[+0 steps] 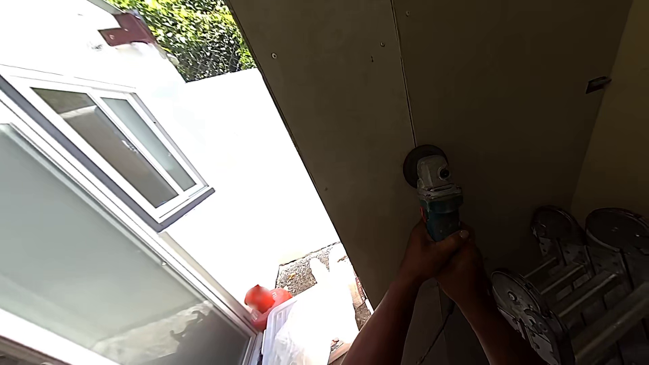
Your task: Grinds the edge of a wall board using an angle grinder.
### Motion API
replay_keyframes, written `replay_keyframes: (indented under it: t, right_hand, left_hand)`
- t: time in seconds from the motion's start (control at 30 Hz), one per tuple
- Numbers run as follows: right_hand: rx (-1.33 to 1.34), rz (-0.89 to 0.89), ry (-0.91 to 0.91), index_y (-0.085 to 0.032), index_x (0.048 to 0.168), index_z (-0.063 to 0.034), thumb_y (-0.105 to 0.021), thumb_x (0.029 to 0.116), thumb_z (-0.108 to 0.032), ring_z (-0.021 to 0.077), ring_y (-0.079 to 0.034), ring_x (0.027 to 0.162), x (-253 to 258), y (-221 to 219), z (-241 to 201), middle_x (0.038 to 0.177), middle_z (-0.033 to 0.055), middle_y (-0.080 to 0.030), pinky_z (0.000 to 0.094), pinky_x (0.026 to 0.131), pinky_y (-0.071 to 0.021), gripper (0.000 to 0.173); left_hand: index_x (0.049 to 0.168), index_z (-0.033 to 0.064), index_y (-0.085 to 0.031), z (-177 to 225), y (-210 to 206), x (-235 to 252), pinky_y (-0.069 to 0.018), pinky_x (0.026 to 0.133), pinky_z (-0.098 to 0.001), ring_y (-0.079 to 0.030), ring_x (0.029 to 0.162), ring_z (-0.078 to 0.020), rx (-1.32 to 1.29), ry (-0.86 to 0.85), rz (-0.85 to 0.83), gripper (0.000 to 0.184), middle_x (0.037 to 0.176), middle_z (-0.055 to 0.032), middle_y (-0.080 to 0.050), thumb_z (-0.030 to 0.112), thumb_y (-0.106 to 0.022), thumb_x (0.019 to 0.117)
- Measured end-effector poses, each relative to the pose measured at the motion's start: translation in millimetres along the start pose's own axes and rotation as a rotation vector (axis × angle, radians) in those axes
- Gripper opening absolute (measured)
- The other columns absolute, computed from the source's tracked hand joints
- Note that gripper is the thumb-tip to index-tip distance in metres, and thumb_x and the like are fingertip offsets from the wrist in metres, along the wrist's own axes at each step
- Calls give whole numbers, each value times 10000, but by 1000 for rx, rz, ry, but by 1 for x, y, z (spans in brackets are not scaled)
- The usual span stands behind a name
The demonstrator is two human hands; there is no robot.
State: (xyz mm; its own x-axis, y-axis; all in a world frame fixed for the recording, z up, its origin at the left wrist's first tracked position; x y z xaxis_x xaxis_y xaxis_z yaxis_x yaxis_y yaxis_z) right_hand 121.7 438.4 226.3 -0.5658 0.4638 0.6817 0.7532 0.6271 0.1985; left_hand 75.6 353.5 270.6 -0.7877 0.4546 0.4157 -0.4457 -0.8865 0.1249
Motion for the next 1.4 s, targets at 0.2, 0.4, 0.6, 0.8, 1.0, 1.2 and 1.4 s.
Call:
replay_keyframes:
  t: [0.2,0.4,0.6,0.8,1.0,1.2,1.4]
  right_hand:
    - [-9,7,7,-538,1317,39,-775,733,-335,216,-719,903,0,0,1,1025,108,-719,436,770,-600,733]
    - [-16,6,-1,-536,1322,26,-778,728,-332,219,-721,901,0,0,1,1015,103,-721,442,757,-599,735]
    - [-23,28,-18,-526,1327,33,-775,735,-337,213,-717,902,-1,1,1,1014,106,-717,436,773,-595,740]
    - [-12,59,20,-536,1305,36,-772,724,-356,184,-713,891,0,7,3,1008,94,-714,403,758,-597,740]
    - [-36,21,16,-532,1326,34,-776,733,-331,232,-720,886,4,3,2,1021,117,-717,454,741,-598,738]
    - [-55,31,32,-542,1322,37,-768,750,-335,225,-726,873,4,0,1,1009,114,-726,447,731,-604,718]
    - [-66,31,43,-542,1325,43,-753,747,-311,235,-723,889,4,1,-2,1024,124,-722,442,741,-598,710]
  left_hand:
    - [1220,-40,-594,-1,0,0,-603,890,-321,-726,935,-144,11,12,-2,475,1008,-101,-734,223,-793,878]
    - [1212,-40,-595,0,0,1,-604,880,-316,-726,923,-143,-6,8,-5,458,996,-99,-734,203,-792,879]
    - [1232,-41,-584,0,-2,4,-600,892,-322,-722,941,-144,4,11,-45,471,1019,-105,-729,218,-782,893]
    - [1227,-46,-582,2,-8,2,-603,885,-319,-725,929,-145,3,-2,-47,492,1010,-104,-730,225,-796,877]
    - [1222,-49,-583,-2,-3,5,-603,880,-320,-724,924,-145,-31,-6,-15,466,1002,-104,-730,198,-784,883]
    - [1218,-51,-586,-2,0,5,-604,881,-324,-725,926,-150,-45,-36,-25,445,1001,-105,-730,185,-777,892]
    - [1208,-55,-591,-1,1,4,-601,884,-320,-724,922,-149,-63,-35,-16,438,999,-107,-730,172,-783,887]
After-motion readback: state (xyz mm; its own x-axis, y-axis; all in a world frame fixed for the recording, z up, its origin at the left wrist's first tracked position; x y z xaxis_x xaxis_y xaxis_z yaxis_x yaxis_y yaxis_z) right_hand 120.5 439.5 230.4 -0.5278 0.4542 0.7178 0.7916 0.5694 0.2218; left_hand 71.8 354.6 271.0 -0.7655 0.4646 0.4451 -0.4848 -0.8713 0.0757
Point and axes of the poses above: each hand's wrist, its own x-axis towards the middle knuckle, its own y-axis out of the back of the hand, z = x × y, the point moved 4 cm from there along x, towards the middle knuckle
